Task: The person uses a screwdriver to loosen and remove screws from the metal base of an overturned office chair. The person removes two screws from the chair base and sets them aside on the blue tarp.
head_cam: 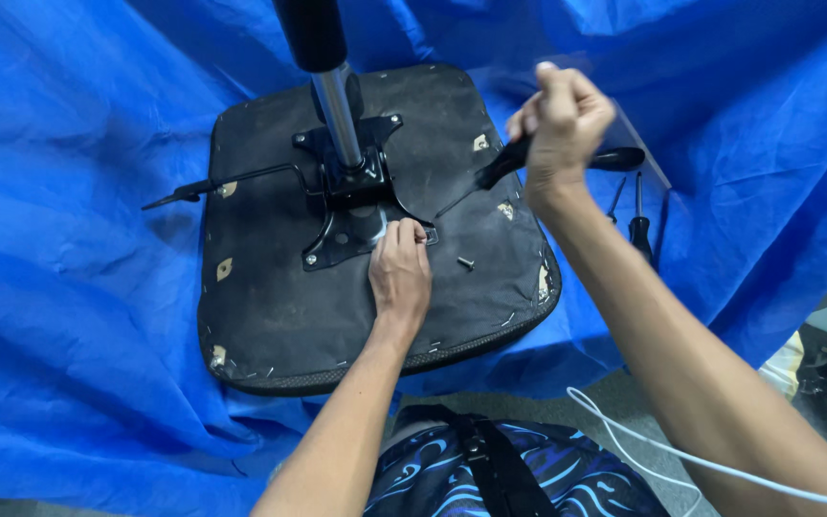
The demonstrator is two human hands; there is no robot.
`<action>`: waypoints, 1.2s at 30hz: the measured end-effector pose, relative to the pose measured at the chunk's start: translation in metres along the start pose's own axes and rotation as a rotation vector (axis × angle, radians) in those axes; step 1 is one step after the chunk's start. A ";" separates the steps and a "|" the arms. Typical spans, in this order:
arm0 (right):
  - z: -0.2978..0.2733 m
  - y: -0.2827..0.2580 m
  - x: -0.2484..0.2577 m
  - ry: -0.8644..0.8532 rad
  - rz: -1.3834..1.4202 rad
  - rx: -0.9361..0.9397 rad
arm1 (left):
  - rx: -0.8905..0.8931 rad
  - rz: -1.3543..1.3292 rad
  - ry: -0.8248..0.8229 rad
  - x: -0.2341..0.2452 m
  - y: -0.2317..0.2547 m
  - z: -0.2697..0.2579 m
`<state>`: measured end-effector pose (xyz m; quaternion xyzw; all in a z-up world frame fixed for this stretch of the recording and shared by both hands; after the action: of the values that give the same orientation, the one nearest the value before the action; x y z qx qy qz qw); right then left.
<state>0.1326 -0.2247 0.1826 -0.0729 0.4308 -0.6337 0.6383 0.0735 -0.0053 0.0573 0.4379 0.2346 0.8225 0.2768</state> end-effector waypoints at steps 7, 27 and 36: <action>0.003 -0.014 0.061 -0.008 -0.122 -0.006 | 0.003 -0.188 -0.166 -0.002 0.011 -0.002; -0.057 0.001 0.055 -0.849 -1.115 -0.326 | 0.453 -0.541 -0.378 -0.074 0.061 0.006; -0.056 0.014 0.137 -0.424 -1.097 -0.619 | 0.407 -0.532 -0.432 -0.108 0.071 -0.007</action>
<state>0.0828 -0.3165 0.0766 -0.5848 0.3585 -0.6855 0.2440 0.1003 -0.1300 0.0349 0.5707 0.4345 0.5478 0.4305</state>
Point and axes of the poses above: each hand's wrist, its own z-axis towards the middle knuckle, its own x-axis out of the back of the hand, y = z × x, the point moved 10 cm from there along z, towards the middle knuckle, and after that the axes turned 11 degrees about x, right-handed, at the moved point
